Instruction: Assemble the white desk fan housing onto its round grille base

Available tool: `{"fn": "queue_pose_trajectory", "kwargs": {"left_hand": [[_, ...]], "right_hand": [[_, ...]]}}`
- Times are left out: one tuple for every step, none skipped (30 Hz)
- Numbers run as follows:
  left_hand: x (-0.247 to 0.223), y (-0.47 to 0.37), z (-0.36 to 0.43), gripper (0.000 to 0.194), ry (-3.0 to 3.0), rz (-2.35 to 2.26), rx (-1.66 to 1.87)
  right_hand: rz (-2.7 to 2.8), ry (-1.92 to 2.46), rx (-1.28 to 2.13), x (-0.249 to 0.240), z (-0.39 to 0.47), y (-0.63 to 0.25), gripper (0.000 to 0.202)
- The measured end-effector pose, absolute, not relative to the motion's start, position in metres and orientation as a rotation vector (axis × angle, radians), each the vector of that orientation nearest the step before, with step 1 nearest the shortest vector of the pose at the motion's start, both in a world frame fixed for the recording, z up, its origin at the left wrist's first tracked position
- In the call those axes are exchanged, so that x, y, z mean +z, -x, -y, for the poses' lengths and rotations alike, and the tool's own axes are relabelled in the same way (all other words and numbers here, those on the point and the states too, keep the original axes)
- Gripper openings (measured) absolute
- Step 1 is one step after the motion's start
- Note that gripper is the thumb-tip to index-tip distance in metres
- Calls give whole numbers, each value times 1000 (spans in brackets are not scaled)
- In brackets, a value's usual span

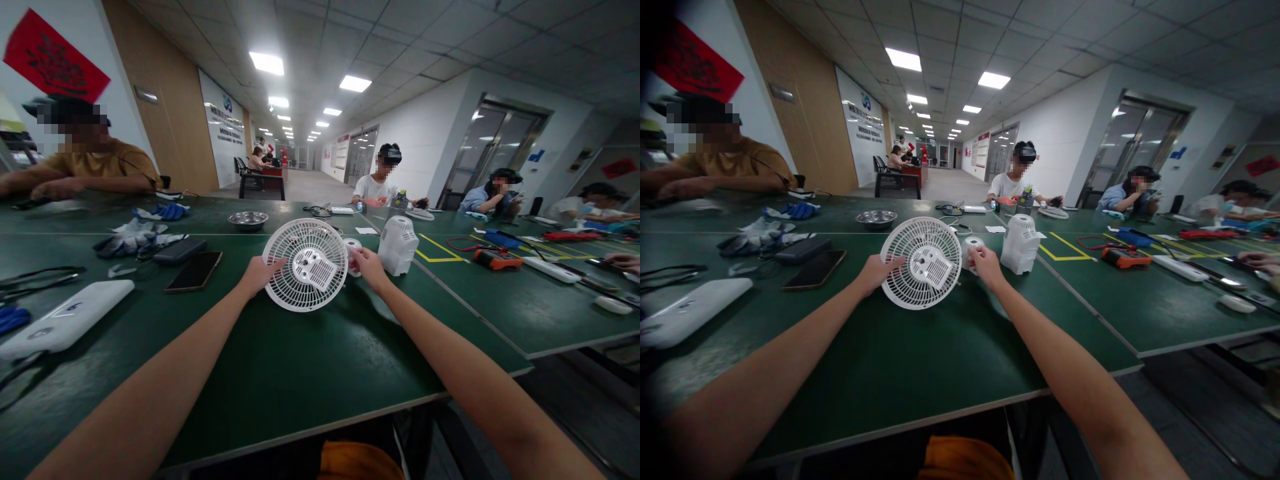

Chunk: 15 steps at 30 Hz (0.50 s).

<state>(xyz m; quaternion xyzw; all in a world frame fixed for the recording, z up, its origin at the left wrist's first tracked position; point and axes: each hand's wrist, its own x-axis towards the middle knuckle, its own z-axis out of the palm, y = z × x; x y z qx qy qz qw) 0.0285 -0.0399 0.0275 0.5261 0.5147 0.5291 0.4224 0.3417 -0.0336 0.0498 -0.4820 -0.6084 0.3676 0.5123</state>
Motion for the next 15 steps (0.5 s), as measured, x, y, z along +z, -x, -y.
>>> {"fn": "queue_pose_trajectory", "kwargs": {"left_hand": [[27,-28,40,29,-1321,-1291,1328],[27,-28,40,29,-1325,-1294,1330],[27,-28,40,30,-1330,-1297,1328],[27,-27,39,30,-1335,-1298,1323],[27,-27,39,30,-1337,-1300,1315],[27,-27,39,31,-1339,-1305,1308],[27,-27,38,31,-1344,-1310,1300],[27,-26,38,31,-1349,-1318,1295],[27,-26,38,31,-1351,-1328,1293],[27,-26,38,31,-1350,-1336,1292],[27,-26,38,32,-1347,-1342,1290],[27,-26,38,32,-1340,-1346,1288],[28,-26,38,32,-1335,-1349,1282],[28,-26,39,32,-1333,-1352,1278],[29,-26,40,31,-1333,-1355,1279]], "right_hand": [[1470,1134,995,49,37,-335,33],[1485,1114,1070,47,41,-329,33],[1489,1097,1140,45,45,-324,34],[1472,1082,1232,43,48,-319,33],[1442,1070,1339,42,52,-315,34],[1409,1063,1458,42,55,-312,36],[1382,1057,1587,42,58,-310,40],[1365,1049,1715,42,60,-309,45],[1361,1034,1829,44,63,-308,51],[1356,1006,1929,45,65,-307,56],[1341,967,2006,47,67,-306,59],[1318,928,2054,48,69,-305,60],[1292,896,2076,50,70,-304,60],[1269,877,2076,51,72,-302,58],[1253,868,2064,52,73,-301,55]]}}
